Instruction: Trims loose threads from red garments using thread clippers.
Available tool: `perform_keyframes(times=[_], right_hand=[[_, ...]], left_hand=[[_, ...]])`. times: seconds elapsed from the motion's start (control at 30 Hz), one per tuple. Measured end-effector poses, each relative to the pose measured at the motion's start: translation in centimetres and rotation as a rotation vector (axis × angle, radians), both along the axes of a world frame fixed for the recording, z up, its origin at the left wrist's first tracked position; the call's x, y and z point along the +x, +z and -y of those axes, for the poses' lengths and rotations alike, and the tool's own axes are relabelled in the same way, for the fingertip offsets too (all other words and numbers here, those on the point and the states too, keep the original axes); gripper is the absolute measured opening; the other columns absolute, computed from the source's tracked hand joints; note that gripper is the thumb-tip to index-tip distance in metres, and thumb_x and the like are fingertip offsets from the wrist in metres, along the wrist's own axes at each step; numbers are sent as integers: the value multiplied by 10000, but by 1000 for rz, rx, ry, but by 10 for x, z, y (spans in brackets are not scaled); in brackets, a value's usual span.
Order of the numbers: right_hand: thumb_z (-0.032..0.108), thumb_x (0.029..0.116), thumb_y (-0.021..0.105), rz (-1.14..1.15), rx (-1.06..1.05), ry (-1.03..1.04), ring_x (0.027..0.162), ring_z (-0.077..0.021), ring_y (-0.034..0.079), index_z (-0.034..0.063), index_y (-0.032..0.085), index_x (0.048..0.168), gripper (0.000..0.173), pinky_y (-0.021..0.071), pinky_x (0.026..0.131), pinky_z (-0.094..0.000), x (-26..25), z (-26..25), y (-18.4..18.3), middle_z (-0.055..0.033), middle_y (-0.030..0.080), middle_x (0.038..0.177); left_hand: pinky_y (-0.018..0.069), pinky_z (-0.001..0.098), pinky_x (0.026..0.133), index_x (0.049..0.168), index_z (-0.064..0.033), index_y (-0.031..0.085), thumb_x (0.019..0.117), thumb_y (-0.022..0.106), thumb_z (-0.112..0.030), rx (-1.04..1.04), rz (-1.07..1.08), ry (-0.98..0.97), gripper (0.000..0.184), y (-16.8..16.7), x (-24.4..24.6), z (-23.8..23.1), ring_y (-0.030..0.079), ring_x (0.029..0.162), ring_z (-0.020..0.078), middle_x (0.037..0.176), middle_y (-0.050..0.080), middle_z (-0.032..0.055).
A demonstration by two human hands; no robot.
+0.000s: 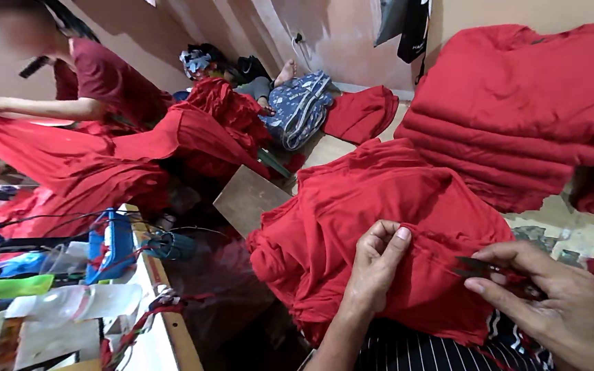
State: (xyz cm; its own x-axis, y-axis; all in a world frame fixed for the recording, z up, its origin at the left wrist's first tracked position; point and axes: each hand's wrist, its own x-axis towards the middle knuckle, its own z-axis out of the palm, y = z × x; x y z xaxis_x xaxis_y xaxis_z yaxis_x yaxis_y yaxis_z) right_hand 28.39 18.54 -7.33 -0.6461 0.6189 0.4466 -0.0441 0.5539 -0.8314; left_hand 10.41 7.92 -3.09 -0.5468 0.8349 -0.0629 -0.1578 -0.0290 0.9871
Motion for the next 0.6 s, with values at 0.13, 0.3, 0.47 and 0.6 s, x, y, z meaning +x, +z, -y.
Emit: perform_keyframes(times=[0.13, 0.3, 0.47, 0.6], right_hand=[[464, 968, 654, -19, 11, -10, 740, 115, 531, 91, 663, 1063, 384, 430, 640, -53, -4, 2, -1, 57, 649, 850], [410, 993, 654, -6, 86, 16, 764, 19, 580, 34, 648, 1083, 387, 454, 675, -107, -10, 20, 16, -65, 686, 879], [405, 998, 643, -19, 136, -29, 739, -40, 589, 41, 659, 1067, 371, 452, 644, -154, -28, 32, 12, -81, 683, 859], [417, 984, 651, -21, 109, -107, 731, 4, 596, 43, 670, 1038, 379, 458, 637, -126, -34, 28, 8, -59, 694, 842]], left_hand=[[540, 183, 730, 946, -24, 632, 1015, 515, -41, 67, -49, -4, 136, -1, 2, 2, 628, 754, 6, 807, 652, -23], [544, 191, 740, 937, -25, 650, 1016, 510, -39, 70, -40, 9, 161, -1, 1, 2, 632, 760, 7, 808, 658, -24], [566, 216, 761, 1054, 7, 632, 1021, 495, -30, 108, 7, 13, 146, 0, -1, 7, 662, 793, 34, 866, 688, 6], [571, 216, 733, 1067, 28, 647, 999, 521, 13, 126, 13, 33, 144, 1, -2, 11, 675, 770, 35, 837, 713, 9]])
